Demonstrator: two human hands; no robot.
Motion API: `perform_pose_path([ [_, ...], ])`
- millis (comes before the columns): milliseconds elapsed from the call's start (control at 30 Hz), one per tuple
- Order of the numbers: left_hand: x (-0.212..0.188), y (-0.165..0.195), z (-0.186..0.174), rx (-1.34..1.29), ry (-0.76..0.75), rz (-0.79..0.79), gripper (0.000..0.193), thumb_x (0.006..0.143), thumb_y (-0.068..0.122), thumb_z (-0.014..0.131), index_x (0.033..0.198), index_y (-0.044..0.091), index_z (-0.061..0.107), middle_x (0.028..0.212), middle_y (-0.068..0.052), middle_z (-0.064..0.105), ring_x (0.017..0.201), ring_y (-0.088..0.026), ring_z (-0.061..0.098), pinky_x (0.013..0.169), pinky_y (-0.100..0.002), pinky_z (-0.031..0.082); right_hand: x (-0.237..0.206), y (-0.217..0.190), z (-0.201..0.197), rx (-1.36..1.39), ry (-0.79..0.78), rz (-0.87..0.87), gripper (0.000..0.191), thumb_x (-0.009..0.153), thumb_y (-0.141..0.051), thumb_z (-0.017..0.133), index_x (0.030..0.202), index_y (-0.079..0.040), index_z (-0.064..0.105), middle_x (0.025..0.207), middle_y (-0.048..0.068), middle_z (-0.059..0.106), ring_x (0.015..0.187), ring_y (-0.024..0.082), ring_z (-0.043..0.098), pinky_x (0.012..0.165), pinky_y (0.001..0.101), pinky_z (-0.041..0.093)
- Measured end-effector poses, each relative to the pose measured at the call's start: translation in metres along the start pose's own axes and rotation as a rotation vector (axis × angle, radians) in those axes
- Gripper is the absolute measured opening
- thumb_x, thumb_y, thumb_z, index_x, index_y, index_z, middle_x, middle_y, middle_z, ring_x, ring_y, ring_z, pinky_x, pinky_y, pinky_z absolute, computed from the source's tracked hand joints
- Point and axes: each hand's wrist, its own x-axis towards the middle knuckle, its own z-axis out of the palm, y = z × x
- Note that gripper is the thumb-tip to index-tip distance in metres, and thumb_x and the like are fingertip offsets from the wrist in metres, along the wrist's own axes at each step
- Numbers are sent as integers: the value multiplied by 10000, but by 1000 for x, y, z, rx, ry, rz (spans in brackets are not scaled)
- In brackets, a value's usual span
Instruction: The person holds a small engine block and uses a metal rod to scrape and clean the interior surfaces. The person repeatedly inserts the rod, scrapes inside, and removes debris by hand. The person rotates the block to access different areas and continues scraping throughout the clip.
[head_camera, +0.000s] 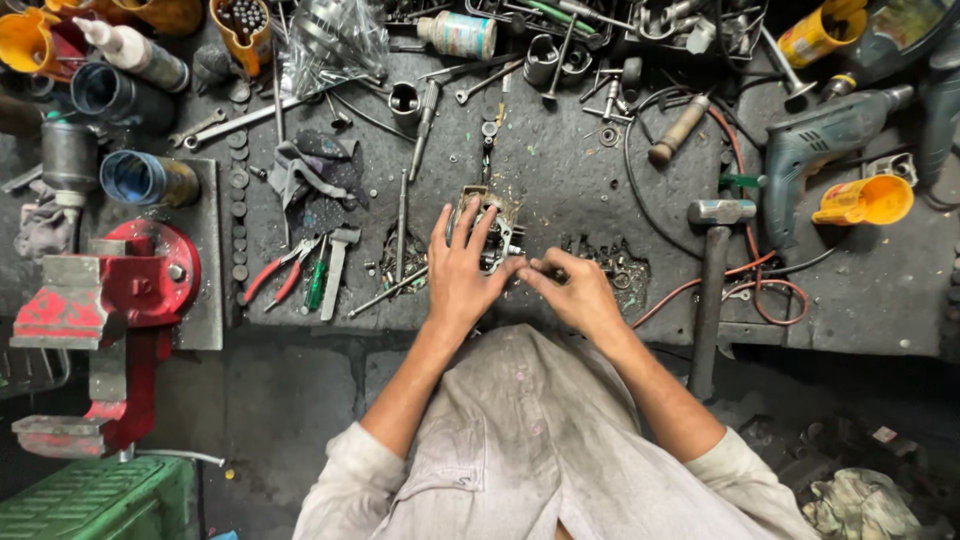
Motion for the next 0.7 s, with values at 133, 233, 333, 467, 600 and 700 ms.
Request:
perform_pose_path([
  [133, 1, -2, -3, -39, -103, 46, 894, 754, 524, 834, 1485, 120, 516, 1598, -102, 402, 1462, -469, 310, 1123, -593, 334, -4, 0, 8, 49, 7, -67, 296, 862, -310, 816, 953, -40, 731, 891, 135, 784, 766, 216, 756, 682, 354, 553],
  [233, 1, -4, -5, -25, -35, 22, 802, 833, 512, 817, 1497, 164, 531, 1619, -56, 424, 1498, -433, 333, 1170, -565, 353, -8, -2, 17, 31, 160, -10, 291, 895, -306, 804, 954, -33, 723, 919, 136, 780, 802, 207, 766, 697, 345, 566],
  [333, 1, -8, -10, -76, -115, 55, 821, 842, 488, 808, 1523, 141, 508, 1634, -88, 394, 1496, -461, 299, 1180, -573, 337, -11, -5, 24, 72, 114, -80, 263, 879, -285, 795, 951, -40, 731, 903, 124, 785, 813, 207, 775, 705, 345, 572],
  [467, 3, -10, -12, -86, -101, 52, 818, 823, 508, 815, 1510, 173, 523, 1618, -55, 421, 1498, -446, 316, 1188, -557, 345, -11, -6, 27, 13, 118, 15, 270, 879, -276, 816, 934, -30, 718, 896, 135, 774, 780, 219, 761, 684, 348, 562],
  [600, 4, -9, -13, -115, -121, 60, 832, 827, 510, 815, 1524, 173, 512, 1621, -68, 416, 1492, -466, 303, 1181, -568, 334, -12, -5, 26, 42, 103, 9, 258, 873, -261, 812, 932, -30, 712, 893, 118, 783, 765, 203, 757, 681, 338, 566],
  [700, 6, -3, -12, -53, -78, 19, 863, 715, 540, 831, 1444, 167, 563, 1541, -57, 496, 1440, -420, 372, 1098, -557, 346, -6, -3, 21, 73, 116, -54, 244, 892, -255, 803, 950, -35, 717, 888, 112, 778, 789, 173, 752, 705, 333, 567],
])
